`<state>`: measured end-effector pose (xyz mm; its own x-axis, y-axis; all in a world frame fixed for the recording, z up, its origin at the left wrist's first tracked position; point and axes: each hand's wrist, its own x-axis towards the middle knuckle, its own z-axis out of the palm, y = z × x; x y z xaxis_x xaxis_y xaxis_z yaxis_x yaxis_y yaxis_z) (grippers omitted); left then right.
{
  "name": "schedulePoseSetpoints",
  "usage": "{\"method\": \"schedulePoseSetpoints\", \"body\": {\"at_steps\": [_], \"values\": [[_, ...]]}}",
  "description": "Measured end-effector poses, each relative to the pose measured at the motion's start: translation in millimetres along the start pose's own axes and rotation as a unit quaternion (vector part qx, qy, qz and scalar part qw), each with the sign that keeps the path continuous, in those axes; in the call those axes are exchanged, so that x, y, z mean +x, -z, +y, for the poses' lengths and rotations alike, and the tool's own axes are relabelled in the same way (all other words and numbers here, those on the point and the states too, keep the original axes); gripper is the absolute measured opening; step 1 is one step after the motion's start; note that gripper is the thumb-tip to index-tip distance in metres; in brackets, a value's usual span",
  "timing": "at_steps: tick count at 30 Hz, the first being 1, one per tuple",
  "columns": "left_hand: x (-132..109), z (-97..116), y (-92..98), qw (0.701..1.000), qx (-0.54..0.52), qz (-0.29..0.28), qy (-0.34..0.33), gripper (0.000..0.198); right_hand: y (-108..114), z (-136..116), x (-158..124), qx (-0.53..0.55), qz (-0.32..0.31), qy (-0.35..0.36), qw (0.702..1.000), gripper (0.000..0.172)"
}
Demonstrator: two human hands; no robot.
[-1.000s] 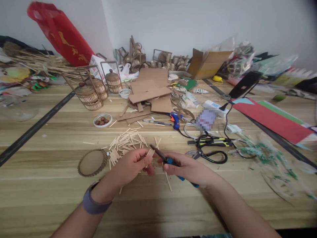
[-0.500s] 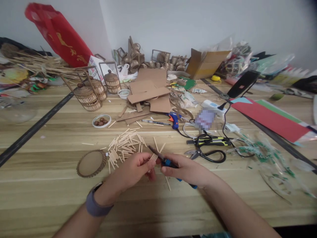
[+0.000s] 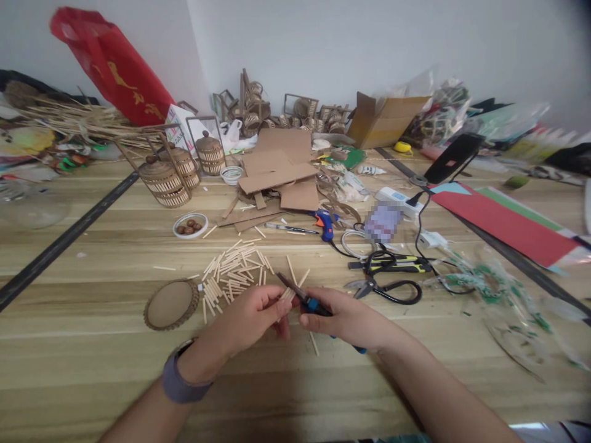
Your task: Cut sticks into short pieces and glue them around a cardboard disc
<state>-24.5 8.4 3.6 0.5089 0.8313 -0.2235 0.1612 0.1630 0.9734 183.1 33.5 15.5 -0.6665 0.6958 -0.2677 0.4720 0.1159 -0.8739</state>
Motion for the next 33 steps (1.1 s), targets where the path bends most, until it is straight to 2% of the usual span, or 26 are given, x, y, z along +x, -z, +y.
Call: {"method": "schedulePoseSetpoints", "body": {"at_steps": [5, 10, 15, 20, 28, 33], "values": [[0.7, 1.3, 0.2, 1.000, 0.020, -0.002, 0.002, 0.042, -1.9, -0.4, 0.5, 0.003, 0.007, -0.005, 1.000, 0.034], [-0.4, 1.8, 0.4, 0.998, 0.060, 0.012, 0.005, 0.040, -8.5, 1.1, 1.6, -0.013, 0.053, 0.004, 0.998, 0.027], [-3.5, 5.9, -1.9, 0.994, 0.103, 0.039, 0.002, 0.037, -14.9, -0.9, 2.3, -0.043, 0.098, 0.011, 0.994, 0.013], [-6.6, 11.9, -5.8, 0.985, 0.158, 0.072, -0.003, 0.038, -17.6, -5.5, 2.7, -0.050, 0.122, 0.008, 0.991, 0.009], [-7.0, 9.9, -6.9, 0.986, 0.148, 0.071, -0.012, 0.038, -15.9, -2.6, 2.2, -0.048, 0.110, 0.013, 0.993, 0.011], [-6.3, 9.3, -4.4, 0.998, 0.040, 0.043, 0.011, 0.041, -9.5, 1.8, 3.3, 0.031, 0.051, 0.043, 0.997, 0.019]]}}
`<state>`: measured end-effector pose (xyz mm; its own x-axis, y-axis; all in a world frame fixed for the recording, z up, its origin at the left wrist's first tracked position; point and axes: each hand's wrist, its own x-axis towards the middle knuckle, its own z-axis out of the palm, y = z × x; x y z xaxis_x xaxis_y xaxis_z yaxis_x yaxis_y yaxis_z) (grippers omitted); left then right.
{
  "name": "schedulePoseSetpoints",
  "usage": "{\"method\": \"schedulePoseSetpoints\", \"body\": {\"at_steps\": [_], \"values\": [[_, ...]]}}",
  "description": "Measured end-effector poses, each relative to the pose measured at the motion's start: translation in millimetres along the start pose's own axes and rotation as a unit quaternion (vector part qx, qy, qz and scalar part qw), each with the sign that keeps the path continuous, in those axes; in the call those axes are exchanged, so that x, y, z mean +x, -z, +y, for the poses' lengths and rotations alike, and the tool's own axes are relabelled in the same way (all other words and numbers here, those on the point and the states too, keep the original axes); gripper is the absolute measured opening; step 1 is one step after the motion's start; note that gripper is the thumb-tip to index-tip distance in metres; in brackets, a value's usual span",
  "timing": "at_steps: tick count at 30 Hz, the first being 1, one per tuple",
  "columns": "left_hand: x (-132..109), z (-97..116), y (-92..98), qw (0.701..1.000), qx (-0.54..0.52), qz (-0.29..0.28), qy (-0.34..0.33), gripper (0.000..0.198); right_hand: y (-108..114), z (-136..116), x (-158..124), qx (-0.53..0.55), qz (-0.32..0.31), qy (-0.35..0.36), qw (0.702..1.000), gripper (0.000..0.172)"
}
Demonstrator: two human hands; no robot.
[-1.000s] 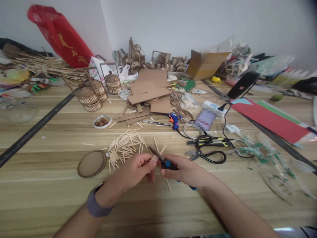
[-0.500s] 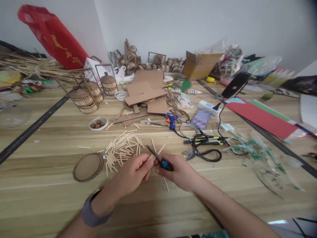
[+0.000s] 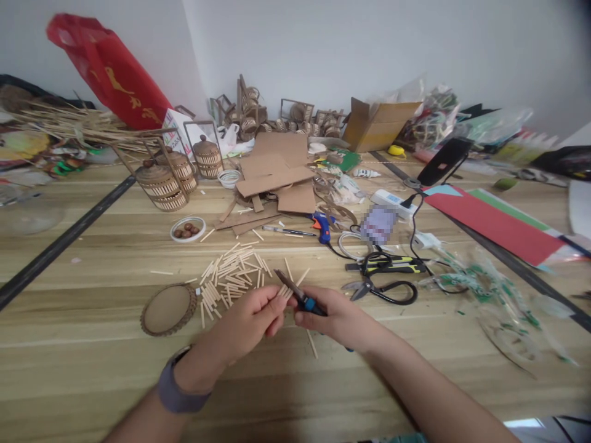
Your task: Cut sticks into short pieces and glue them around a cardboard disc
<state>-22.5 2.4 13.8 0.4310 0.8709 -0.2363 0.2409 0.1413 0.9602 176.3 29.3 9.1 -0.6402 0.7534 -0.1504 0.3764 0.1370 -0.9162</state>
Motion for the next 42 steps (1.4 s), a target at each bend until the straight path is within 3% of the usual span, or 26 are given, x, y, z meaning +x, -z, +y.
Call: {"method": "schedulePoseSetpoints", "body": {"at_steps": [5, 13, 32, 36, 39, 42], "values": [[-1.1, 5.4, -1.0, 0.997, -0.079, -0.020, 0.017, 0.048, 3.6, -2.2, -2.0, 0.067, -0.032, -0.032, 0.997, 0.021], [-0.1, -1.1, -4.2, 0.990, -0.140, -0.023, 0.026, 0.048, 0.6, -1.0, -2.0, 0.060, -0.017, -0.039, 0.997, 0.013], [1.4, -4.9, -8.2, 0.998, -0.065, 0.019, 0.007, 0.054, -4.0, -4.8, -1.2, -0.020, 0.018, 0.003, 1.000, 0.005], [0.1, -4.8, -1.5, 0.998, -0.023, 0.061, -0.025, 0.047, 2.3, -1.4, -0.3, 0.014, 0.019, 0.012, 1.000, 0.015], [-0.8, -4.2, 4.3, 0.993, 0.045, 0.103, -0.032, 0.042, 7.3, 3.3, 0.4, -0.015, 0.114, 0.003, 0.993, 0.018], [0.6, -5.8, 3.6, 0.975, 0.182, 0.120, -0.030, 0.034, 9.4, 9.2, 1.4, -0.137, 0.257, 0.081, 0.953, 0.020]]}}
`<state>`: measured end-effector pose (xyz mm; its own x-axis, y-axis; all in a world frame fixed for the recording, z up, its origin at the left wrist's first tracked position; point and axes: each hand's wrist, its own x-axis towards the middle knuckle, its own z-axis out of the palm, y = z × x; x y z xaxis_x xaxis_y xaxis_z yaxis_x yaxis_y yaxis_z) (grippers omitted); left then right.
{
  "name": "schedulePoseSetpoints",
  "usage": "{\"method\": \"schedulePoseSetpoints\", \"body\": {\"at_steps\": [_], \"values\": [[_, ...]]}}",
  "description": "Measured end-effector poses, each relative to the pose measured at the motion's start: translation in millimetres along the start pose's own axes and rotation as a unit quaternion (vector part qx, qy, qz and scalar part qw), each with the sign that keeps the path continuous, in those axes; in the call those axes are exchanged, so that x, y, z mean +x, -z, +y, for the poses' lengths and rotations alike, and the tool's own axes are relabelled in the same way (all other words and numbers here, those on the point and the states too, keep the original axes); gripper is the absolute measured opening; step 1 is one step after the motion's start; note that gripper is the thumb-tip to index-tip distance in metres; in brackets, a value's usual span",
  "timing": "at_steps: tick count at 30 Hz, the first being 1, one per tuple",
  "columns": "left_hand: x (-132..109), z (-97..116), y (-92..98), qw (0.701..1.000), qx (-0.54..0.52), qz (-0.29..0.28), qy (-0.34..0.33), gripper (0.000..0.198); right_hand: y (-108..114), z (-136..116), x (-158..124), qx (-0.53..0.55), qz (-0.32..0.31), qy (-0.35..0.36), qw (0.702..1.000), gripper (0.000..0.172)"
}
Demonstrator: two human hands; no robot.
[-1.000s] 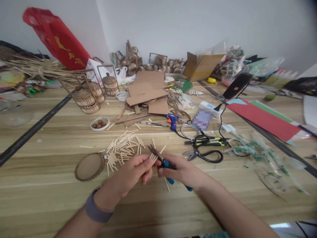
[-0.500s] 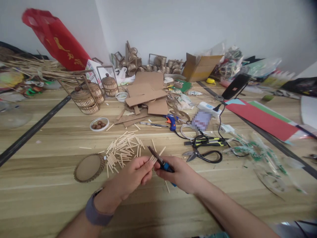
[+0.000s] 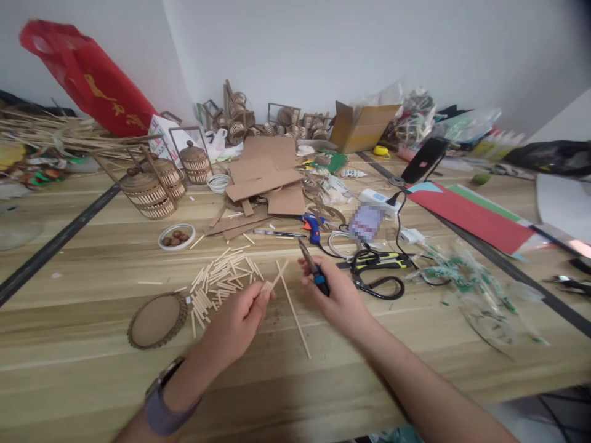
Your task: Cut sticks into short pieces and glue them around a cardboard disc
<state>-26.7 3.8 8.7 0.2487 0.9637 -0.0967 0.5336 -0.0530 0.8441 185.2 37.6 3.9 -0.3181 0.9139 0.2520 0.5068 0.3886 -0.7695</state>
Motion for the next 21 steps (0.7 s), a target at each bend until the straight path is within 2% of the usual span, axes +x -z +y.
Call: {"method": "schedulePoseSetpoints", "body": {"at_steps": [2, 4, 7, 12, 16, 21], "values": [[0.9, -1.0, -5.3, 0.996, 0.090, -0.004, -0.018, 0.029, -2.2, 2.2, -1.1, -0.071, 0.023, 0.100, 0.992, 0.024], [1.6, -1.9, -11.6, 0.987, 0.154, -0.006, -0.041, 0.025, -6.0, 2.2, -2.9, -0.131, -0.017, 0.143, 0.981, 0.023], [2.1, -2.7, -18.7, 0.968, 0.238, -0.010, -0.080, 0.027, -12.2, -0.1, -4.9, -0.224, -0.087, 0.097, 0.966, 0.013], [2.6, -5.0, -23.8, 0.921, 0.376, -0.021, -0.097, 0.033, -16.3, -2.6, -4.0, -0.293, -0.146, 0.040, 0.944, 0.007], [3.0, -7.7, -25.9, 0.901, 0.422, -0.022, -0.103, 0.033, -17.7, -4.3, -4.2, -0.307, -0.166, 0.011, 0.937, 0.008], [0.2, -1.9, -28.2, 0.889, 0.447, -0.023, -0.092, 0.029, -23.7, -8.6, -6.9, -0.321, -0.172, -0.027, 0.931, 0.009]]}}
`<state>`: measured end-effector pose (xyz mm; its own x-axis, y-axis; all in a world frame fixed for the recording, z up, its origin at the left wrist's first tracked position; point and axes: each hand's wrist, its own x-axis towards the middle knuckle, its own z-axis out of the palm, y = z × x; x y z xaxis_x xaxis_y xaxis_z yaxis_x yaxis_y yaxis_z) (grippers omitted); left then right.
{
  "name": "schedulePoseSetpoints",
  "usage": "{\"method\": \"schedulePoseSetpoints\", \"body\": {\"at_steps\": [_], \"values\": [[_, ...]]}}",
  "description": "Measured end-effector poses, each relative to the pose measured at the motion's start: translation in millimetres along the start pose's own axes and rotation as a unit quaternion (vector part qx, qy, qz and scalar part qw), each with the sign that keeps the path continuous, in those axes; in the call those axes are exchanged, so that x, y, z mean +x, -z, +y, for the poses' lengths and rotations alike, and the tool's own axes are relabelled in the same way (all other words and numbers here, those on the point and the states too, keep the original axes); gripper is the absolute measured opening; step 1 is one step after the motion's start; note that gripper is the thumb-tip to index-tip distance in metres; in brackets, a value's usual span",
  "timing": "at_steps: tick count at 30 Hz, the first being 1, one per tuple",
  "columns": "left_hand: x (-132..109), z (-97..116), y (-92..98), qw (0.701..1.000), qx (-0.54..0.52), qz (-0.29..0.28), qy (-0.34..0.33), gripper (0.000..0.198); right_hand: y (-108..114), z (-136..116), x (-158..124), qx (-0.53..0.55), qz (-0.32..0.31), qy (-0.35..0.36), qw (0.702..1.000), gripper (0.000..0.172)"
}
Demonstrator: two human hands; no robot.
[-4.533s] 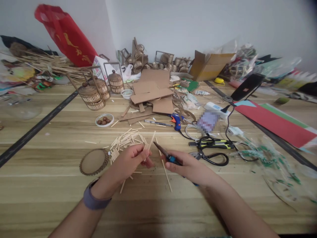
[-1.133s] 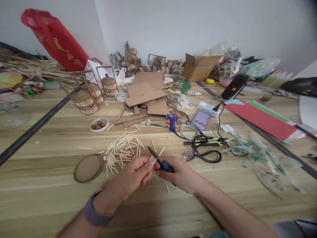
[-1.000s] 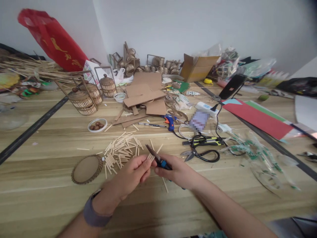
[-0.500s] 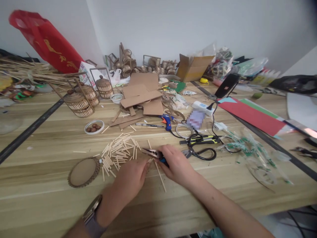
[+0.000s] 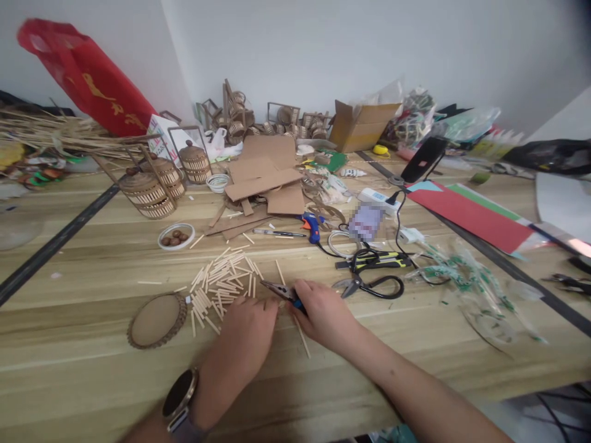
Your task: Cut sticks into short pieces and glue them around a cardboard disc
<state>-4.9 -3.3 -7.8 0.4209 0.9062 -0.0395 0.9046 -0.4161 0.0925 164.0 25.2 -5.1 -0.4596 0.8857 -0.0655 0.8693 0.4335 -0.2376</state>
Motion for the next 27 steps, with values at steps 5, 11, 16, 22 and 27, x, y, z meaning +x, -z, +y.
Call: {"method": "schedulePoseSetpoints", "body": {"at_steps": [5, 11, 16, 22, 27], "values": [[-1.8, 7.0, 6.4, 1.000, -0.002, -0.029, 0.010, 0.027, -2.8, -5.0, -1.3, -0.004, -0.005, -0.017, 1.000, 0.009], [-0.2, 6.7, 0.2, 1.000, 0.001, -0.016, 0.025, 0.027, -0.8, -11.0, -2.6, -0.009, -0.003, -0.038, 0.999, 0.009], [0.6, 6.3, -2.8, 0.999, -0.007, -0.022, 0.025, 0.027, -1.4, -11.7, -3.0, 0.002, 0.010, -0.047, 0.999, 0.010], [2.3, -8.4, 10.1, 0.994, -0.083, -0.065, -0.011, 0.026, 2.1, 7.0, 0.9, 0.164, -0.011, -0.003, 0.986, 0.005], [0.6, -22.6, 14.3, 0.974, -0.215, -0.059, -0.030, 0.029, 2.5, 15.1, 2.1, 0.228, -0.006, 0.040, 0.973, 0.009]]}}
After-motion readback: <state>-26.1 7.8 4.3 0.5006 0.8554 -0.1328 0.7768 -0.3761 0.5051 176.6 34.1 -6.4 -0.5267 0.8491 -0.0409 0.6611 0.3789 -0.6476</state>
